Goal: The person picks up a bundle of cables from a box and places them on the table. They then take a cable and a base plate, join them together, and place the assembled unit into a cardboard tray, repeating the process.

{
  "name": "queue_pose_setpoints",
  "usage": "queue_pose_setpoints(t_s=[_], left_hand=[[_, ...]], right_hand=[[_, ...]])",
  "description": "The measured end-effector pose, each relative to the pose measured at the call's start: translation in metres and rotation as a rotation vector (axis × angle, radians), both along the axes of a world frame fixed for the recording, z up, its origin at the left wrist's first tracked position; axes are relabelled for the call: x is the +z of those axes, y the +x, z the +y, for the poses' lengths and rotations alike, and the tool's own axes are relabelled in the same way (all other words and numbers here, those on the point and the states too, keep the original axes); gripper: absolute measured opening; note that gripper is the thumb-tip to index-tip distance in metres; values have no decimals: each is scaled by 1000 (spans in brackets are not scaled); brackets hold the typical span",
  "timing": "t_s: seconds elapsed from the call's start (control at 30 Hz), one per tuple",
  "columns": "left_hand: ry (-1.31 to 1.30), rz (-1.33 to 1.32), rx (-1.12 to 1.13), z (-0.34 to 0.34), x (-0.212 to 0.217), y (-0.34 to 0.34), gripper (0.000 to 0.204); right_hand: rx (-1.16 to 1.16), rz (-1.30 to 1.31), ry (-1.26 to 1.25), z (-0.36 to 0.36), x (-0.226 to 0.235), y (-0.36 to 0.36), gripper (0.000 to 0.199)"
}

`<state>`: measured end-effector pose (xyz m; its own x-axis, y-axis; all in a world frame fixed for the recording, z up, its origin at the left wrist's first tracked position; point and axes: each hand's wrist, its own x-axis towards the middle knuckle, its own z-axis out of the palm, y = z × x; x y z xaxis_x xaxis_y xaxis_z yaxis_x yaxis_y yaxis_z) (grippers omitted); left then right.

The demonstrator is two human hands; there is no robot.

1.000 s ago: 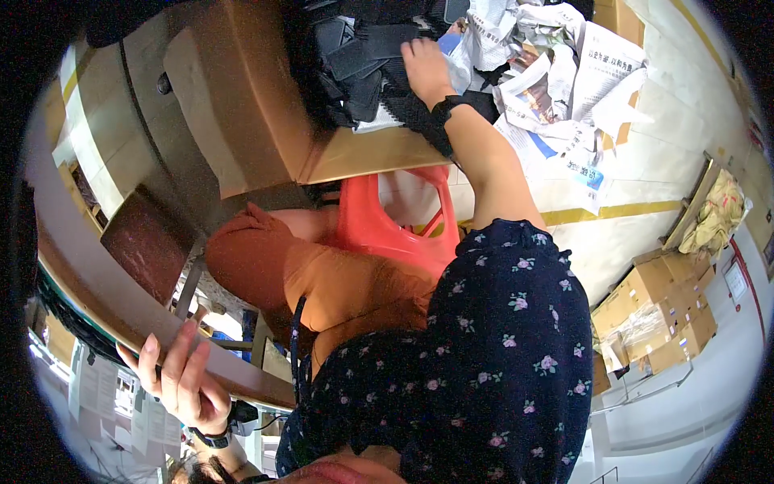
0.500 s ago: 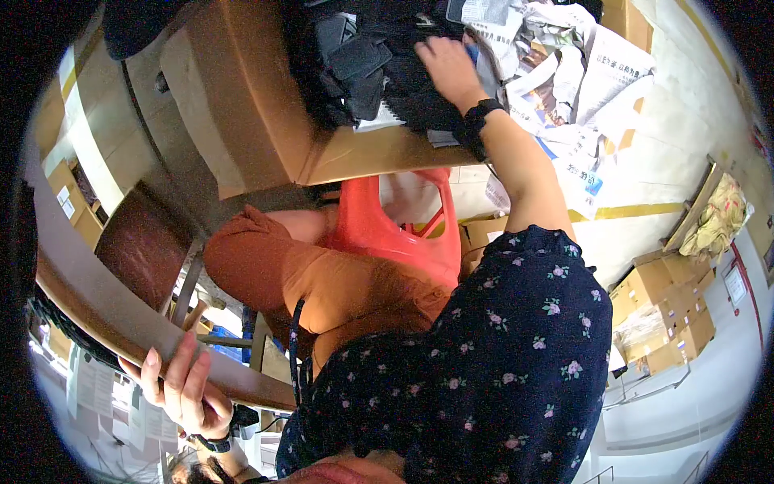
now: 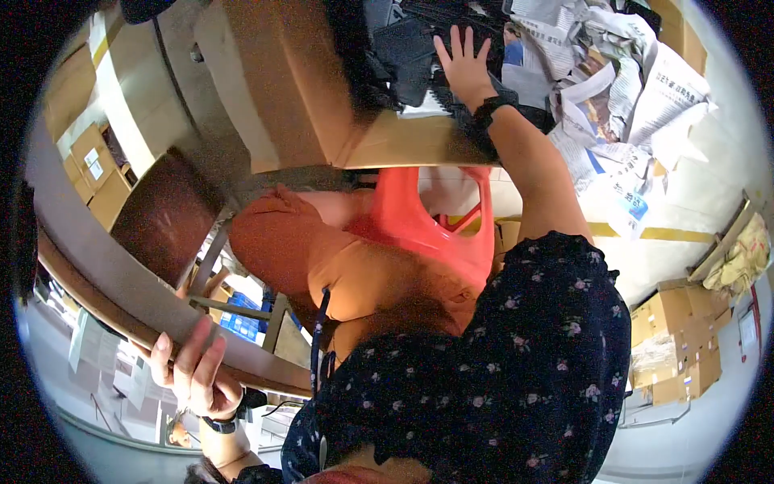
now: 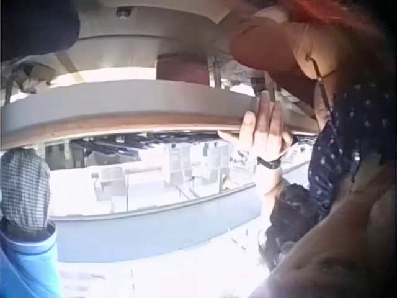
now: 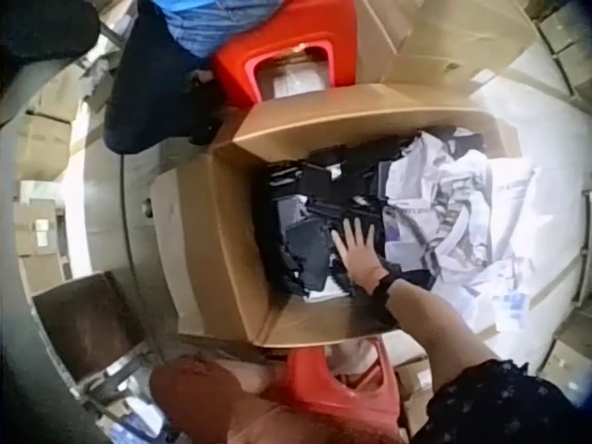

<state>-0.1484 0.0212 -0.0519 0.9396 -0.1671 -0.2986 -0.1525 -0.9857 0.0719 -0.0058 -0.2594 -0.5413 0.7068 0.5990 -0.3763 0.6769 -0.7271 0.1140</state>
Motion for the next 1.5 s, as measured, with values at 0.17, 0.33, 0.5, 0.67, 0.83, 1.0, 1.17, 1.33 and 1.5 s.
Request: queue_pose_setpoints(t_s=[0.17, 0.33, 0.5, 0.67, 0.83, 1.0, 1.17, 1.33, 1.5], left_hand=[[28, 38, 2, -1, 4, -1, 24], [6, 45, -37, -4, 14, 2, 29], [44, 44, 3, -1, 6, -1, 27], [24, 61, -39, -4, 9, 4, 33], [19, 52, -65, 1, 9, -3, 33], [-47, 28, -30, 5, 6, 1, 27], [-37, 66, -71, 8, 10, 3, 26], [-21, 67, -51, 7, 11, 6, 25], [-64, 51, 23, -1, 5, 5, 23]], right_hand=[[-16, 32, 193, -14, -2, 25, 93], [-173, 11, 193, 14, 4, 58, 102], [-171, -71, 71, 16, -7, 38, 92], [-176, -86, -71, 25, -13, 16, 52], [-203, -173, -33, 29, -22, 37, 41], [-143, -26, -59, 23, -18, 48, 57], [-224, 134, 174, 22, 18, 73, 73], [-345, 262, 474, 26, 38, 78, 85], [-648, 495, 739, 39, 68, 56, 90]])
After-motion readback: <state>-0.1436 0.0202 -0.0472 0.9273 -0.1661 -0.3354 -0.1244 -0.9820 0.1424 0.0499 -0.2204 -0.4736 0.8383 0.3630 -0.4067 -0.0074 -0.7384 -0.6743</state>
